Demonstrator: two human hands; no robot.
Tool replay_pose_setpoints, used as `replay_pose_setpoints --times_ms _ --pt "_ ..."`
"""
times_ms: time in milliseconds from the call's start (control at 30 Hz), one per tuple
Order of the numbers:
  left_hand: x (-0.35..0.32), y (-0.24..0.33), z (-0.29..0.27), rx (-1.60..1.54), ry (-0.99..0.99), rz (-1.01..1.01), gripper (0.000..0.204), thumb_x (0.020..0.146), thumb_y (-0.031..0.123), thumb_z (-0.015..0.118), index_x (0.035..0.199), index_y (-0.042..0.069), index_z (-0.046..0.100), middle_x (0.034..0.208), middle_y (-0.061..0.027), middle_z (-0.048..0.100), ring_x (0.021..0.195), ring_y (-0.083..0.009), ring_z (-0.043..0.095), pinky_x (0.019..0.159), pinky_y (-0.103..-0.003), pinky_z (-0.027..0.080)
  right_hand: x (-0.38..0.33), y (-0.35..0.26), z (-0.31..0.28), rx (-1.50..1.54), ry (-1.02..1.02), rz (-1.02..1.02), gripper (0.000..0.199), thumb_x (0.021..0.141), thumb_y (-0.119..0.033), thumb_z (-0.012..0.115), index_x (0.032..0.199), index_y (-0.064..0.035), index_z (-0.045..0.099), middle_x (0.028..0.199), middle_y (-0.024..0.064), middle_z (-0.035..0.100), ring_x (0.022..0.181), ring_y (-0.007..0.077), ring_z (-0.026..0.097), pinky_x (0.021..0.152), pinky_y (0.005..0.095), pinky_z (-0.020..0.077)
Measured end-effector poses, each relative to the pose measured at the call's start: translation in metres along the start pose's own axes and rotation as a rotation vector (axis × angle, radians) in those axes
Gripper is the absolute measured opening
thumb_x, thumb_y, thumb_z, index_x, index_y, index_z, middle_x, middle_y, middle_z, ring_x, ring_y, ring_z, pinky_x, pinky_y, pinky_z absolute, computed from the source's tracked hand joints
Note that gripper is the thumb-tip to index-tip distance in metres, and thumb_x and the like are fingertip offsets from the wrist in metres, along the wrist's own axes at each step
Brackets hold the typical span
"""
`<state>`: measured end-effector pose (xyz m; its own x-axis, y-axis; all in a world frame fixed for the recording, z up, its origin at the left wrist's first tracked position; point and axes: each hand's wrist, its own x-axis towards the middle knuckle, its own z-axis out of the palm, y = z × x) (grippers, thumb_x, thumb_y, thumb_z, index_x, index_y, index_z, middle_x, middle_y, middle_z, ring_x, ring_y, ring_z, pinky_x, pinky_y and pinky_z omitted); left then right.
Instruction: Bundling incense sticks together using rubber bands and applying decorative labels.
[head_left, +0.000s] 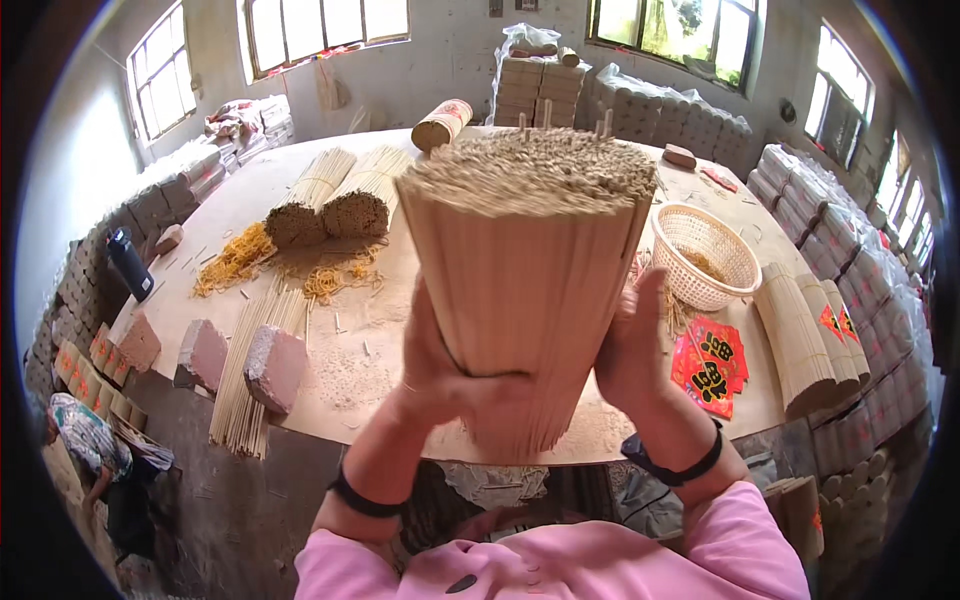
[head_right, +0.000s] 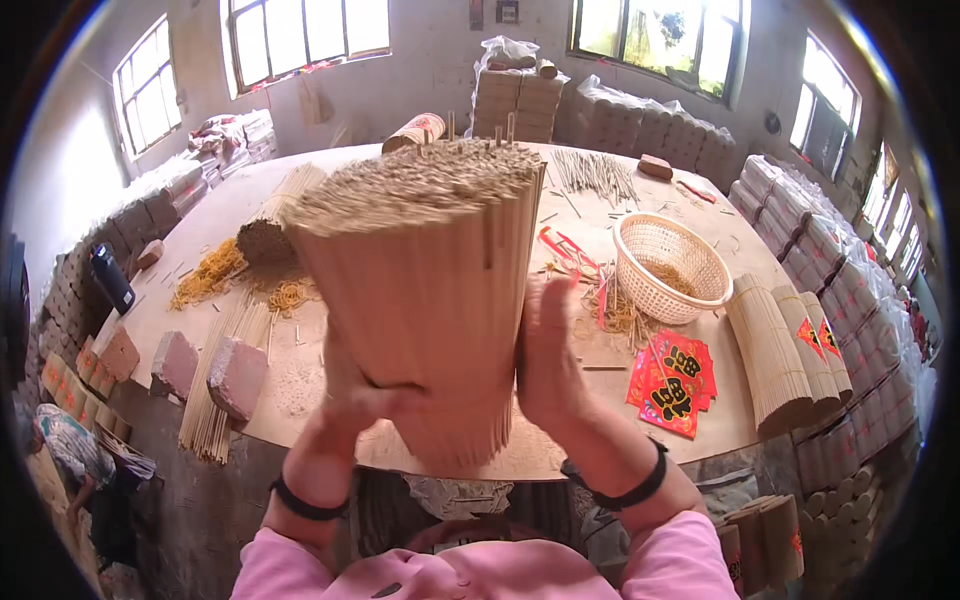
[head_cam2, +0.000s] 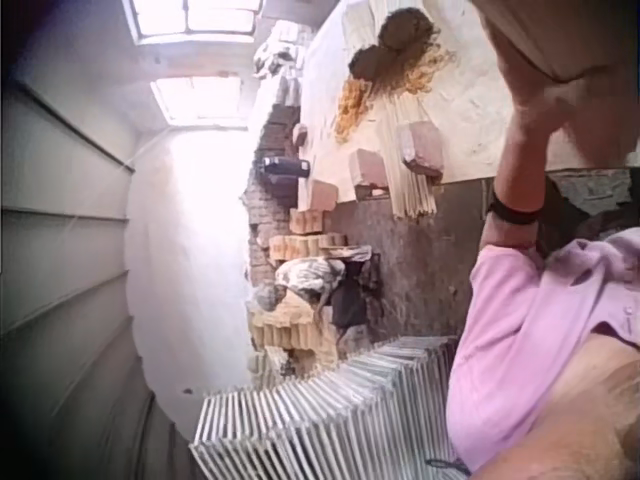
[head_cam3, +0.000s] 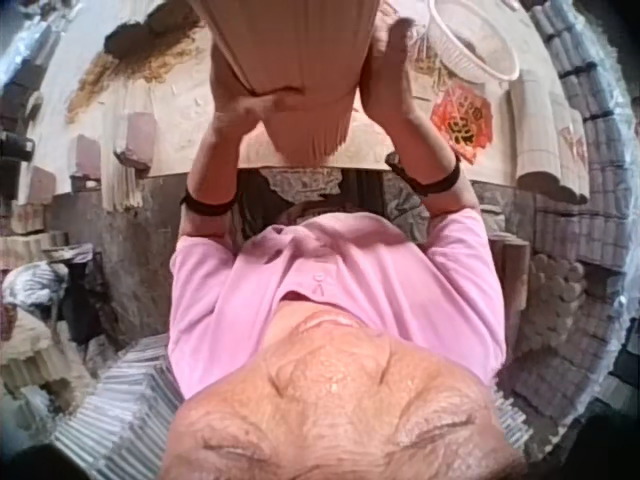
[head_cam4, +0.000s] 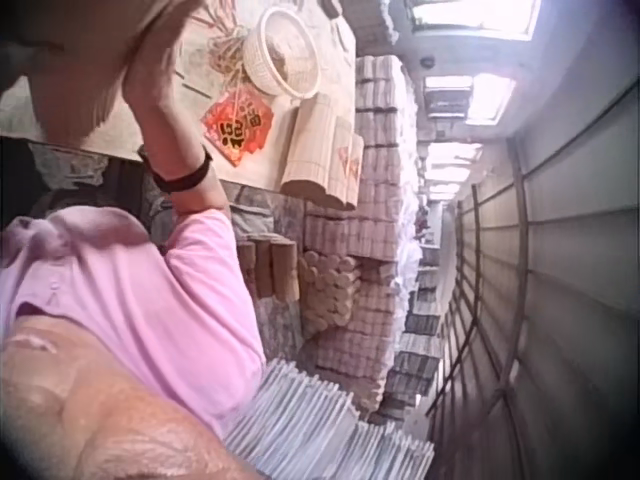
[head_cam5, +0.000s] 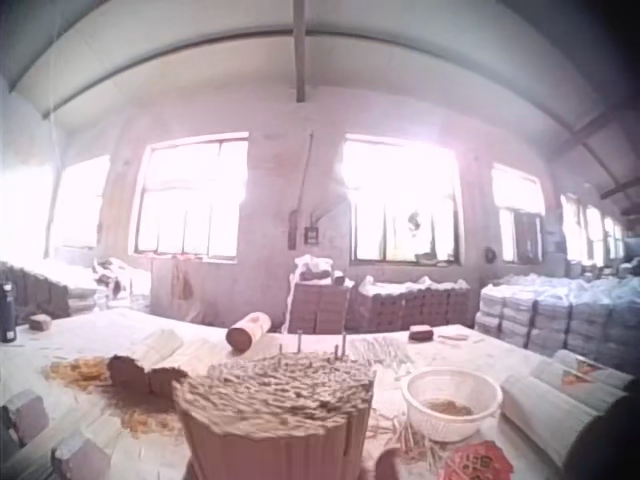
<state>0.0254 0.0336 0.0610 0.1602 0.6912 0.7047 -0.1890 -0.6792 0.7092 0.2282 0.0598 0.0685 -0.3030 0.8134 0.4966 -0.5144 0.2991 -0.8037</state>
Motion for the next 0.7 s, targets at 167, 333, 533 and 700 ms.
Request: replay_pose_setpoints --times_ms 167,333,533,700 --pt "-0.016 -0.01 -0.009 -0.214 0.089 0.115 0.137 0.049 0.023 0.099 0.153 0.003 0.012 0.146 -0.0147 0.041 0.134 -0.0276 0.044 0.11 -0.045 0.039 0.009 -0.009 0.018 -0.273 0.176 0.174 0.102 0.09 -0.08 0.009 0.149 0.0013 0.033 0.149 0.0166 0.042 0.142 0.0245 0.033 0.119 0.0384 0.0184" --pt "-0.005 -0.003 -0.014 -0.162 0.106 -0.031 0.155 0.044 0.041 0.099 0.155 0.002 -0.002 0.148 -0.0165 0.036 0.134 -0.0303 0.043 0.109 -0.046 0.04 -0.004 -0.003 0.026 -0.187 -0.008 0.014 0.09 0.097 -0.071 0.015 0.146 0.001 0.037 0.142 0.0142 0.049 0.132 0.0202 0.044 0.113 0.0372 0.0324" --pt "0.0 0.016 -0.007 0.307 0.081 0.245 0.157 0.049 0.066 0.089 0.155 0.0 -0.007 0.156 -0.0243 0.02 0.144 -0.0324 0.026 0.119 -0.047 0.019 0.005 0.009 0.02 -0.261 0.241 0.069 0.078 0.099 -0.064 0.026 0.148 -0.0038 0.034 0.145 0.0119 0.046 0.135 0.0211 0.042 0.113 0.0374 0.0325" --pt "-0.017 -0.007 -0.011 0.01 0.162 -0.045 0.143 0.052 0.053 0.094 0.154 0.003 0.008 0.153 -0.0189 0.03 0.141 -0.0324 0.033 0.115 -0.049 0.029 -0.004 0.011 0.032 -0.213 0.135 0.041 0.083 0.098 -0.068 0.024 0.151 -0.0033 0.029 0.152 0.0114 0.039 0.14 0.0229 0.035 0.117 0.0381 0.0248"
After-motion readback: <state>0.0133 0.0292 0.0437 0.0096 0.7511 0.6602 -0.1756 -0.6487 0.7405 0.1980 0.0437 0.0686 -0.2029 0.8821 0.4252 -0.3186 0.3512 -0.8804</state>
